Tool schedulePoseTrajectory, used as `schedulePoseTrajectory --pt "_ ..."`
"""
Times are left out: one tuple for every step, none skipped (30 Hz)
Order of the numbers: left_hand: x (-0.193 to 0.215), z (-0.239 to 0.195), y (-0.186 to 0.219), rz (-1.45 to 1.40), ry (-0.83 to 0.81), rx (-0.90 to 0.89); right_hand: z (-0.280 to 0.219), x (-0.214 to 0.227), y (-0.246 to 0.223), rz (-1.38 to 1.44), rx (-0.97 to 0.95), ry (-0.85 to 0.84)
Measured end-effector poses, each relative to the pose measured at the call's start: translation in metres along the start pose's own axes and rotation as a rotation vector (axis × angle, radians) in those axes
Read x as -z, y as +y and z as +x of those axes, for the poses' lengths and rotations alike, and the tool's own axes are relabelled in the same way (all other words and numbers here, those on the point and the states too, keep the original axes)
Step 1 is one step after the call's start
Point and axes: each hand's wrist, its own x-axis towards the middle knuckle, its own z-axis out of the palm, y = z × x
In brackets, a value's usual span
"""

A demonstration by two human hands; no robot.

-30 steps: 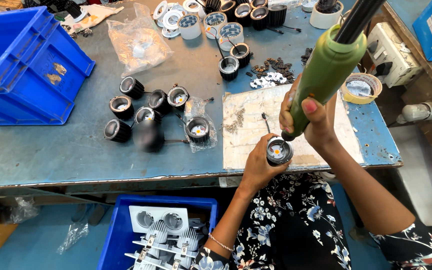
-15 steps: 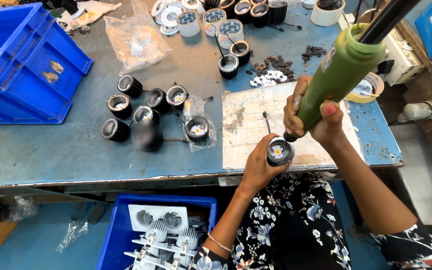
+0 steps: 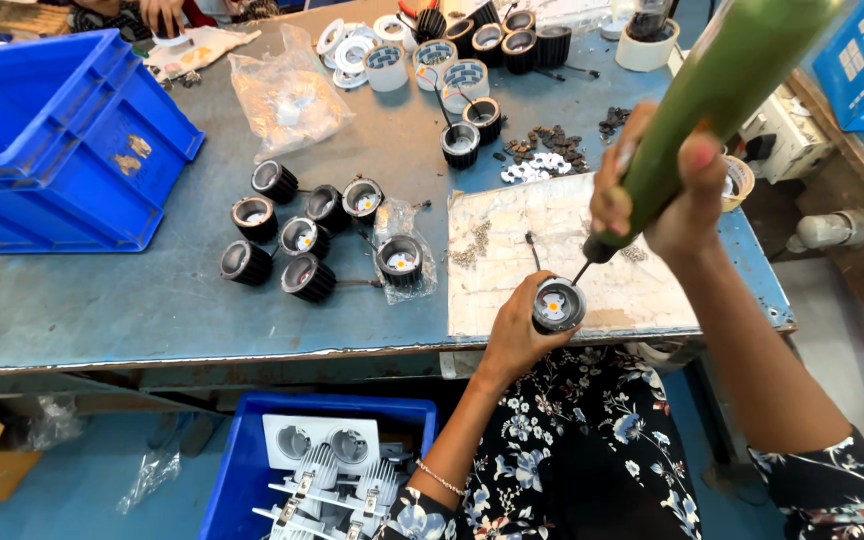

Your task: The person assembles LED light fixtures by hand, inserting internal components and securing parts using an electric screwdriver.

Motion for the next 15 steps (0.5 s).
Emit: schedulePoseTrajectory --pt "0.000 0.000 0.000 0.011 0.006 -0.019 0.004 0.001 -0.008 -0.044 0.005 0.033" --pt "0.000 0.000 0.001 -0.012 0.002 -0.017 0.006 0.002 -0.017 -0.086 0.007 0.070" --pt "0.000 -0.001 0.001 -0.034 -0.002 -0.015 0.010 0.002 -0.026 -0.134 0.008 0.101" --pt "0.001 -0.001 0.001 -0.057 -0.007 -0.013 0.013 0.003 -0.035 -0.182 0.009 0.134" --pt "0.001 -0.002 0.003 -0.079 -0.010 -0.031 0.017 0.002 -0.043 -0.236 0.007 0.161" --pt "0.002 -0.003 0.004 -0.102 -0.013 -0.049 0.018 0.002 -0.052 -0.297 0.026 0.171" --pt "0.002 -0.003 0.006 -0.125 -0.015 -0.068 0.019 0.002 -0.061 -0.359 0.044 0.182" --pt "0.001 -0.003 0.009 -0.129 -0.021 -0.070 0.018 0.004 -0.070 -0.428 0.083 0.173" --pt "-0.001 -0.003 0.012 -0.133 -0.026 -0.072 0.012 0.003 -0.073 -0.572 0.141 0.211" --pt "-0.001 -0.003 0.015 -0.136 -0.029 -0.076 0.007 0.004 -0.075 -0.717 0.199 0.259" --pt "-0.001 -0.003 0.019 -0.130 0.003 -0.084 -0.013 0.001 -0.074 -0.935 0.280 0.352" --pt "-0.002 -0.005 0.023 -0.124 0.036 -0.091 -0.033 -0.004 -0.067 -0.977 0.237 0.459" --pt "-0.002 -0.006 0.028 -0.119 0.069 -0.097 -0.054 -0.008 -0.059 -1.012 0.188 0.563" --pt "-0.002 -0.007 0.033 -0.112 0.095 -0.110 -0.078 -0.017 -0.046 -0.857 0.014 0.660" --pt "-0.002 -0.008 0.038 -0.106 0.120 -0.123 -0.094 -0.024 -0.027 -1.018 -0.116 0.587"
